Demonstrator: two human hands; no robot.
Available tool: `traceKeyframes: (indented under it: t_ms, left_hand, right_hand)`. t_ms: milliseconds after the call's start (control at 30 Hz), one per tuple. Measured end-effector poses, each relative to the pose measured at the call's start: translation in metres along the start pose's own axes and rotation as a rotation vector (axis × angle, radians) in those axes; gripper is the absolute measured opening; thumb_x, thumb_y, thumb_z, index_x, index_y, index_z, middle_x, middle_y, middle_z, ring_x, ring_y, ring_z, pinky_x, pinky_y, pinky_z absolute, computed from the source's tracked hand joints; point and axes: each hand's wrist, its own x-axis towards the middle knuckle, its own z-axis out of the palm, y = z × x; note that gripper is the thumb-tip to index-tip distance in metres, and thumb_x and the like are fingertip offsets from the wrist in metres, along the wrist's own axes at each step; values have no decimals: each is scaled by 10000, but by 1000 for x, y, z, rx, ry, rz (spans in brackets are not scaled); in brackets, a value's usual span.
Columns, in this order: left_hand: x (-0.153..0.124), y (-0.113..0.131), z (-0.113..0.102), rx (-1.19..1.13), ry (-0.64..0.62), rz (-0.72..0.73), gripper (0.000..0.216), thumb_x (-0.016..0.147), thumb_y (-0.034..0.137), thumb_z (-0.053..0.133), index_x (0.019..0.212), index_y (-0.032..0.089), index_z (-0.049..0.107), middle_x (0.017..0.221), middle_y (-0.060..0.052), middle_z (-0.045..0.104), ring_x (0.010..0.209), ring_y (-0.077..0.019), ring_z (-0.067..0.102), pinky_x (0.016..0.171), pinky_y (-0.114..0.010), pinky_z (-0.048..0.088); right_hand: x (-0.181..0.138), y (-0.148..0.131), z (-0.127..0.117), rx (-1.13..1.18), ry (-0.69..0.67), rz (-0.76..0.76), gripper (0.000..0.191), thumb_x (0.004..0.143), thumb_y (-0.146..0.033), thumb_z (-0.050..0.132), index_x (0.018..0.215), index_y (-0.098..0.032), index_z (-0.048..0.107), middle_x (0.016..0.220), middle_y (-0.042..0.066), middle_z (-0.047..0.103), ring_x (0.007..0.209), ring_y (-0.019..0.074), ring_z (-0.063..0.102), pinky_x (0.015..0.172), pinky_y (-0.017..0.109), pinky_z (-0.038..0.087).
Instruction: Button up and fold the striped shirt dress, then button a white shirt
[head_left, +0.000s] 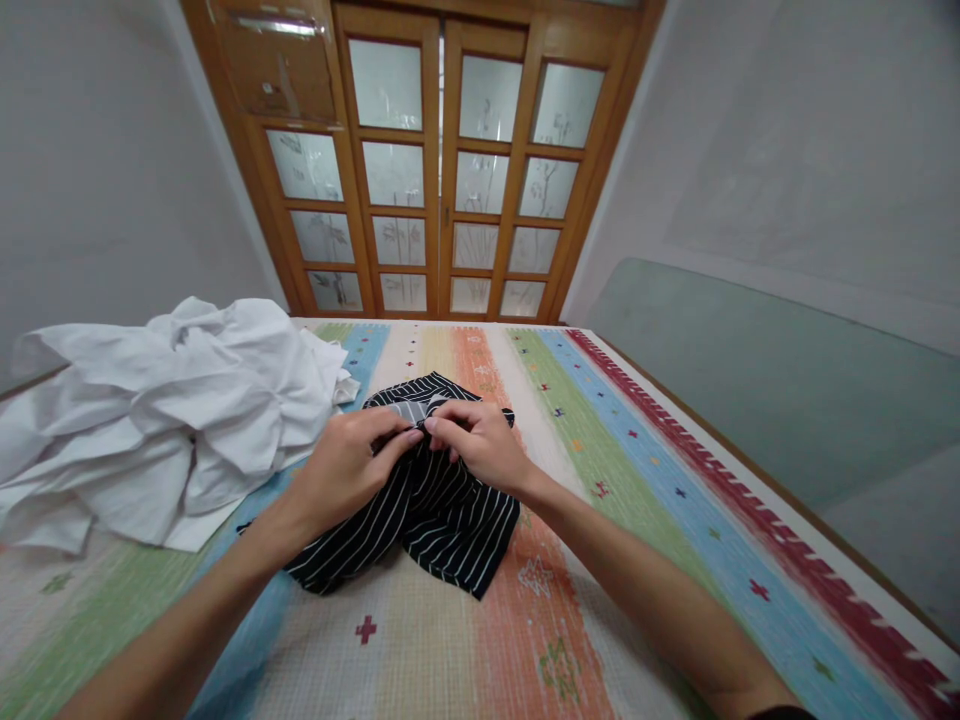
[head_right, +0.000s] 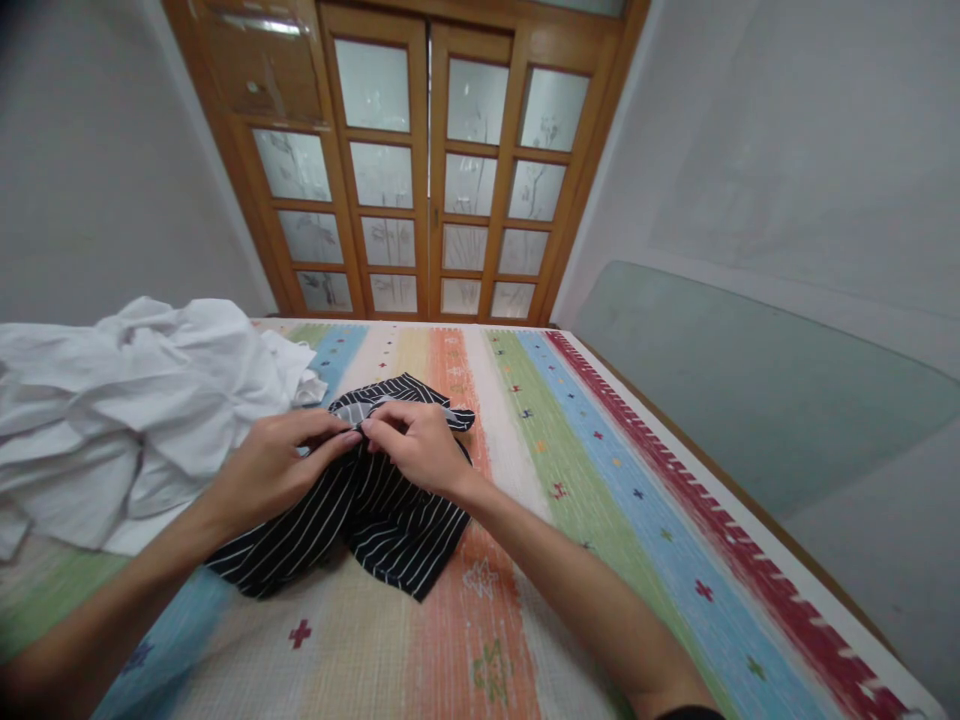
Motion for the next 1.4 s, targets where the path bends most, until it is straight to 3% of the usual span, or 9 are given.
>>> traceKeyframes:
  t_ms: [333,567,633,733,867,1000,1200,1267,1400]
  left_hand:
    - [2,-1,-1,-180,-47,-52,282,888,389,509,778,206,692,741,-29,685,681,-161,597,658,-282,476]
    - [0,7,-12,-241,-40,-87,269,873,410,529,802,217,702,798,-39,707,720,-179,613,704,-301,505]
    - [0,7,-21,-235,33,-130,263,851,436,557,793,224,702,795,-38,710,723,-190,612,703,-303,511]
    - [0,4,-35,-229,187,-215,278,804,480,605,737,223,687,729,-30,689,689,-194,599,648,-282,502]
    - [1,5,-38,-297,255,-254,304,770,506,638,703,210,662,679,-19,648,648,-178,575,590,-258,478]
    - [-1,7,-27,-479,313,-294,294,809,502,623,779,210,640,675,-4,616,605,-149,549,540,-244,456]
    - [0,7,-24,-848,355,-350,192,843,405,649,826,215,625,676,26,611,571,-97,529,504,-209,429]
    - [0,10,-27,-905,368,-366,175,839,381,656,827,209,627,693,22,633,576,-97,537,509,-215,435]
    - [-1,12,-35,-886,363,-366,171,822,373,654,817,205,624,694,20,646,608,-117,569,545,-237,454]
  right_hand:
    - [3,0,-1,-138,-111,-69,262,912,-382,485,727,-201,529,622,-28,512,594,118,463,554,240,359]
    - [9,15,-10,-530,-5,-66,164,813,-183,536,651,-187,512,615,-23,527,584,113,457,583,249,308]
    - [14,26,-22,-507,98,33,182,798,-171,529,620,-190,496,549,-39,503,534,107,459,554,239,306]
    - [22,35,-45,-345,402,132,218,814,-224,515,603,-203,464,460,-69,447,425,91,441,483,222,311]
    - [25,19,-58,46,646,61,230,852,-393,518,716,-219,454,485,-88,489,320,65,389,361,197,281]
    - [14,-11,-42,276,432,58,318,852,-537,528,862,-221,490,662,-36,637,364,71,499,342,187,352]
    - [-6,-27,-11,-24,-206,40,282,870,-371,590,1113,-226,585,522,-78,563,372,73,470,377,183,355]
    - [-8,-24,-6,-76,-229,18,269,891,-346,561,1134,-230,573,530,-76,568,393,78,487,398,188,372]
    - [-8,-18,-5,-38,-89,30,165,906,-343,525,990,-208,566,587,-54,593,411,74,523,408,192,400]
